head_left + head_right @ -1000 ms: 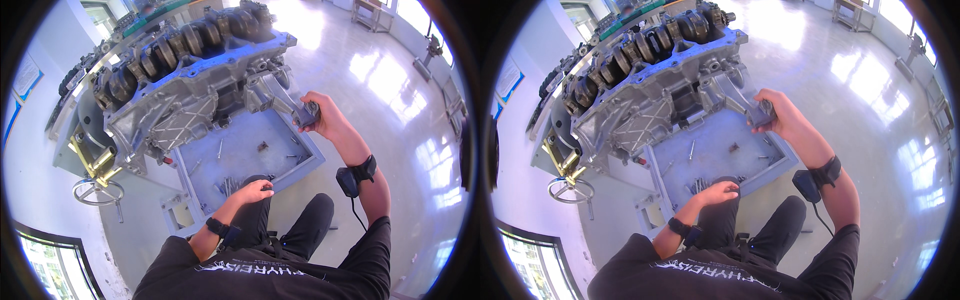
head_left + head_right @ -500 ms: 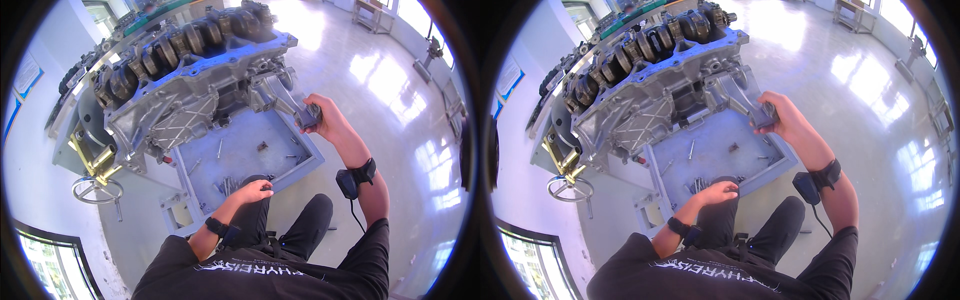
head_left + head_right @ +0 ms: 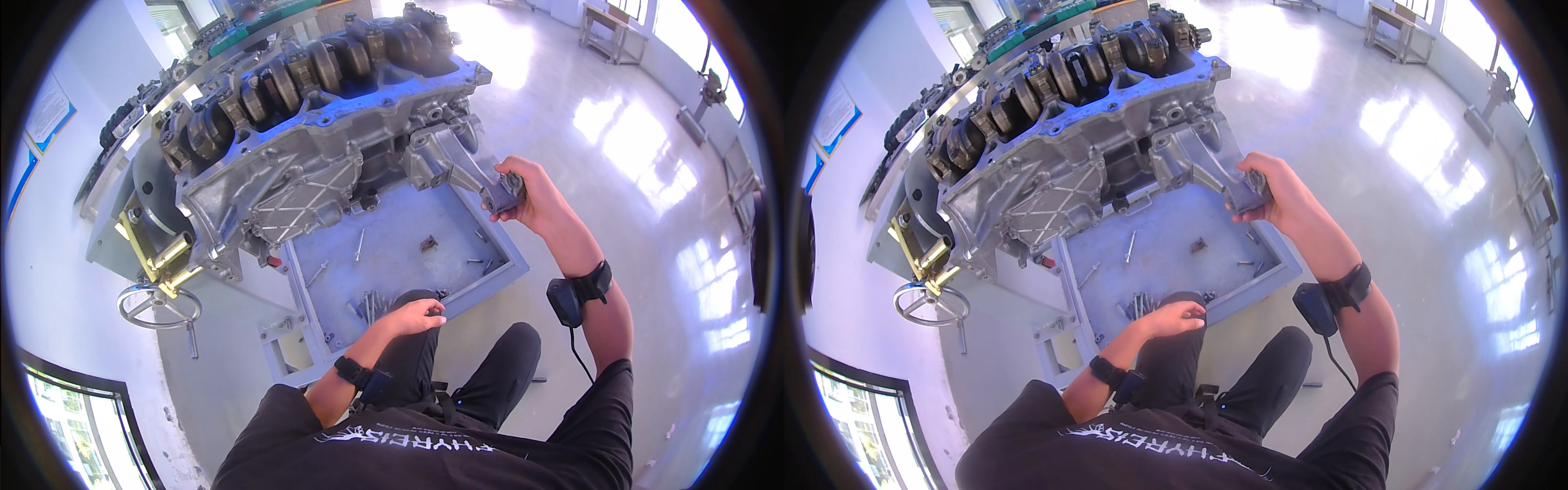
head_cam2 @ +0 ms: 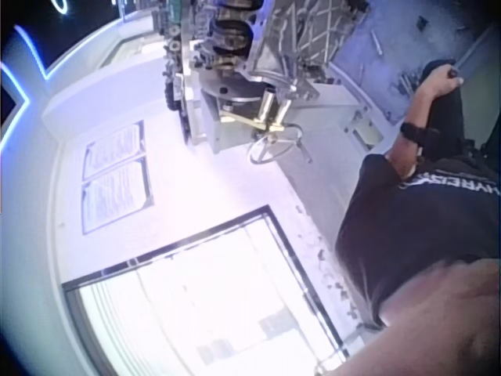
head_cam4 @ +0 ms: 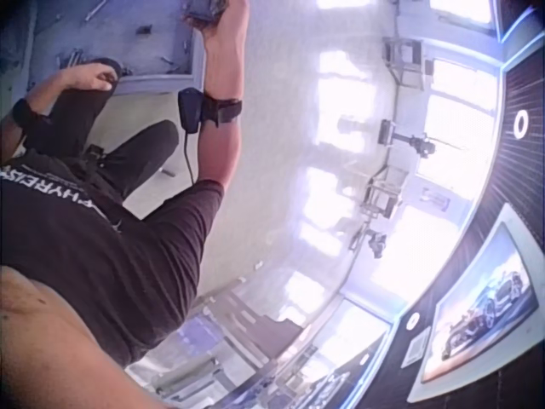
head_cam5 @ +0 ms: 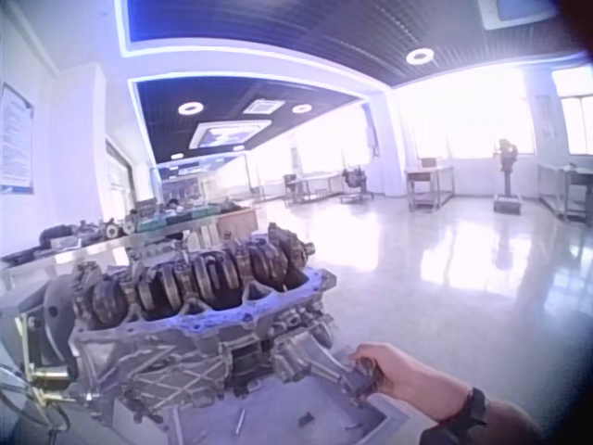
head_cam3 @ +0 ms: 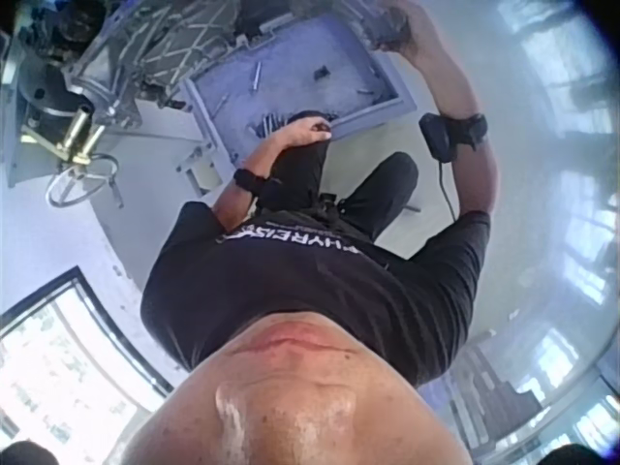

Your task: Using a socket wrench to remove bolts and detach a metal housing from an engine block.

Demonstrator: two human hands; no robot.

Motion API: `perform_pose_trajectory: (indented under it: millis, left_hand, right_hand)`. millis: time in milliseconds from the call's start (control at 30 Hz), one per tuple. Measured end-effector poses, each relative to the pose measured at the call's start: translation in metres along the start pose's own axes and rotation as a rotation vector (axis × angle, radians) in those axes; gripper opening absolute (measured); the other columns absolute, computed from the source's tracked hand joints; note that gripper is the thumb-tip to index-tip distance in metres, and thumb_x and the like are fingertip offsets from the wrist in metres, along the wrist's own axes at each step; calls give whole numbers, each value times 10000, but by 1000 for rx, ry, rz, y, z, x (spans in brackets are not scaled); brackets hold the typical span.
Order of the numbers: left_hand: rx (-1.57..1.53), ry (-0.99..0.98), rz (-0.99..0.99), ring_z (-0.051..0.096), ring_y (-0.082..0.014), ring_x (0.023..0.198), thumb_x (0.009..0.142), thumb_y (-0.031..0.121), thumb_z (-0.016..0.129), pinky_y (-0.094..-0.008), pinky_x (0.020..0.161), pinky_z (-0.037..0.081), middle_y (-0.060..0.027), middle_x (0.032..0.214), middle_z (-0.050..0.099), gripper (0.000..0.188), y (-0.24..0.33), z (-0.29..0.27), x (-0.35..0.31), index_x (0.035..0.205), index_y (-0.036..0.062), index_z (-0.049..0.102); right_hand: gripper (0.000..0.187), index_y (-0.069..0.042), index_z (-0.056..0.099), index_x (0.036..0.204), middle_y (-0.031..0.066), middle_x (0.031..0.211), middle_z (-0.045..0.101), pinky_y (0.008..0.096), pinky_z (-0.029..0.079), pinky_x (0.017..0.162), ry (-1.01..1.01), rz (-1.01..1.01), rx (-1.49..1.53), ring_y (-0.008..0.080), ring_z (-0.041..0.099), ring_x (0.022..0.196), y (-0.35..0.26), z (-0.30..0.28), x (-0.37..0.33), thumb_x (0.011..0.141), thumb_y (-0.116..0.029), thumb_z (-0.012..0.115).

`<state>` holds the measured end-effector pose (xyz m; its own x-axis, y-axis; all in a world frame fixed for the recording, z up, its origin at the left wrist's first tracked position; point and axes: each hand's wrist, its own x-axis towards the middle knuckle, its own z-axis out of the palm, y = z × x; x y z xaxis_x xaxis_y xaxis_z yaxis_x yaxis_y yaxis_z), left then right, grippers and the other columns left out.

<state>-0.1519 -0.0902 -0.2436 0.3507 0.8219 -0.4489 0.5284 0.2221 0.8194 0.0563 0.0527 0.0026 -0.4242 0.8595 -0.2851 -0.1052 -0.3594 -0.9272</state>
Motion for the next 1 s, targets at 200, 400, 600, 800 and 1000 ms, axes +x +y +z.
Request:
perform_pose_trajectory:
  millis: [200, 400, 600, 800, 1000]
  left_hand:
    - [-4, -11, 22, 539, -309, 1216, 883, 387, 646, -398, 1022, 422, -189, 1276, 582, 515, 0, 2, 2, 1257, 43, 561]
    - [6, -16, 40, 544, -300, 1211, 884, 386, 641, -385, 1013, 427, -192, 1268, 586, 520, 4, 3, 3, 1261, 38, 558]
    - [32, -10, 41, 551, -299, 1204, 881, 388, 641, -386, 1009, 430, -195, 1260, 593, 524, 6, 8, 5, 1263, 38, 558]
    - [15, -21, 28, 531, -308, 1230, 897, 347, 635, -399, 1025, 422, -179, 1277, 583, 486, 5, 4, 1, 1271, 46, 552]
    - [-6, -6, 24, 552, -302, 1198, 890, 366, 643, -391, 1025, 424, -185, 1246, 602, 502, 6, 3, -1, 1256, 34, 560]
  right_hand:
    - [291, -12, 534, 919, 214, 714, 653, 284, 503, 447, -5, 13, 30, 266, 628, 498, 1, -2, 2, 841, -290, 564]
    - [298, -9, 537, 926, 208, 721, 658, 281, 505, 448, -23, 2, -4, 255, 637, 507, -3, 5, -2, 839, -293, 563]
    - [301, -13, 542, 920, 204, 727, 663, 284, 499, 447, -29, 8, 9, 257, 642, 517, -2, 3, -1, 836, -300, 570]
    - [307, -10, 540, 927, 214, 726, 661, 287, 499, 449, -19, -10, -5, 273, 642, 518, 1, 2, -3, 836, -302, 572]
    - [261, -23, 557, 906, 175, 726, 661, 336, 523, 509, -10, 9, 9, 268, 643, 555, 3, -6, -1, 857, -279, 555]
